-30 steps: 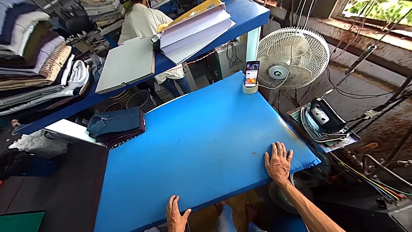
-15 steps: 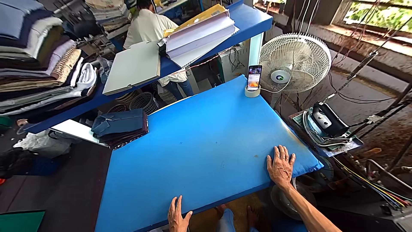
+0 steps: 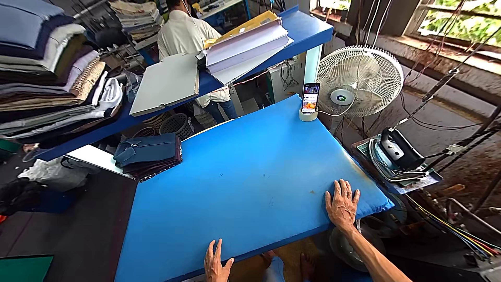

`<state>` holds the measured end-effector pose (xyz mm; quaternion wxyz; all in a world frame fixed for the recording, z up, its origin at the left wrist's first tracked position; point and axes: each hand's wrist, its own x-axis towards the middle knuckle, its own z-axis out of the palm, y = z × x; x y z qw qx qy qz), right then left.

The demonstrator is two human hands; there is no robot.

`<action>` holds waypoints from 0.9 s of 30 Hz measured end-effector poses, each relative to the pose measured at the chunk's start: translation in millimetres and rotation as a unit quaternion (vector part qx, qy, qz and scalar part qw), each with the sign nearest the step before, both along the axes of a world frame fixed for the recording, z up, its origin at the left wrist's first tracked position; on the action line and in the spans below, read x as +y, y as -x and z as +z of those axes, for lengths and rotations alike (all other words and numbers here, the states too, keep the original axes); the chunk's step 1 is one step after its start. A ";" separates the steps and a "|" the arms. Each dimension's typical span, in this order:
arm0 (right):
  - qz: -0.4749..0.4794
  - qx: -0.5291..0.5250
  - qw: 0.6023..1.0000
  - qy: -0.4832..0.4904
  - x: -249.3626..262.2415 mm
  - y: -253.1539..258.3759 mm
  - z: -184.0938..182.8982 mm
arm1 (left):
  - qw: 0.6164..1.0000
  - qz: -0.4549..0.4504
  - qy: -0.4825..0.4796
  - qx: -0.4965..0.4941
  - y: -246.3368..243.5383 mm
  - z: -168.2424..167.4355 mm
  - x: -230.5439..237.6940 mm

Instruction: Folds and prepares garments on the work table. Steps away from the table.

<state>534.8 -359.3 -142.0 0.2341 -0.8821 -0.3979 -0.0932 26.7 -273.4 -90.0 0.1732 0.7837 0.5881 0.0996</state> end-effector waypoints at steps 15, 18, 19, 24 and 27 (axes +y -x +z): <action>0.001 -0.002 1.000 -0.003 0.2 -1.1 -2.8 | 1.000 0.000 -0.008 0.006 1.5 -9.8 -2.0; 0.000 -0.002 1.000 -0.004 0.4 -1.2 -3.5 | 1.000 -0.001 -0.011 0.006 2.2 -13.4 -4.2; -0.002 -0.003 1.000 -0.005 0.7 -1.0 -3.2 | 1.000 -0.002 -0.011 0.004 2.2 -14.2 -4.8; -0.001 -0.003 1.000 -0.004 0.4 -0.7 -1.9 | 1.000 0.000 -0.004 0.014 -0.7 -12.1 -8.0; 0.003 0.000 1.000 -0.003 -0.1 -0.4 0.0 | 0.999 0.001 -0.019 0.040 -6.0 -11.6 -11.8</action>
